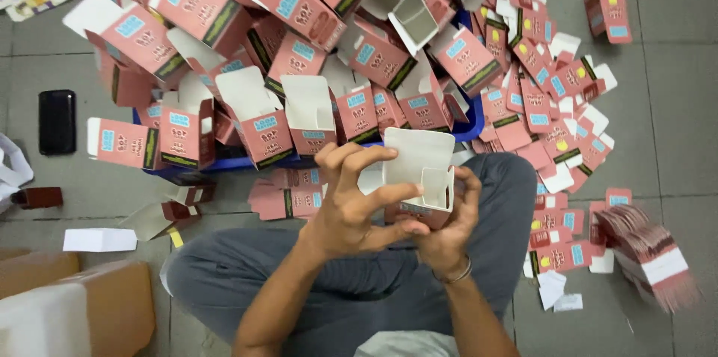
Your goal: Folding flat cardboard boxes into their 3D shape.
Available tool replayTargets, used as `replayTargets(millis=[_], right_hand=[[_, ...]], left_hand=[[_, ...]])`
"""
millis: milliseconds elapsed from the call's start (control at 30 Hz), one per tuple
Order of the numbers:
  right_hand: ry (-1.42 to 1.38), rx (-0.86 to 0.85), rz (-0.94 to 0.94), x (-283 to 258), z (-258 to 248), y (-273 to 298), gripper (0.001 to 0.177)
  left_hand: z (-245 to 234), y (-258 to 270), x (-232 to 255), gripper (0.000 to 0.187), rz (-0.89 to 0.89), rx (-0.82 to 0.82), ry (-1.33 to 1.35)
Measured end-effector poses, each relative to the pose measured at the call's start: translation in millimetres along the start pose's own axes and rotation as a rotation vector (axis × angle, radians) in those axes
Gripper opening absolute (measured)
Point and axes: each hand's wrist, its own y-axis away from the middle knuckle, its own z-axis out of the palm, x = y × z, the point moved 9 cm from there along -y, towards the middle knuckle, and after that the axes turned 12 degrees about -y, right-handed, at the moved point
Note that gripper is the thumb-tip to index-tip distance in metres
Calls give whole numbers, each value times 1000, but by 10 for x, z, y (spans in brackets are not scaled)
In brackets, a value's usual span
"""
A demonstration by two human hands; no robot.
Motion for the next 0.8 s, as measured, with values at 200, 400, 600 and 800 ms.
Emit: replayTargets(millis=[200,400,600,800], right_hand=[[-58,12,33,2,122,-23,102],[-145,-7,249,323,-75,108,101],[-199,-64,146,232,-72,65,103],[-143,-166,93,155,52,58,103]], left_hand=[[-25,-5,-14,40,24,-27,-115],[-17,-84,-4,45,-18,-256,-71],[-71,148,-291,68,-197,-198,287],[-3,59,-386,102,-355,-378,578]])
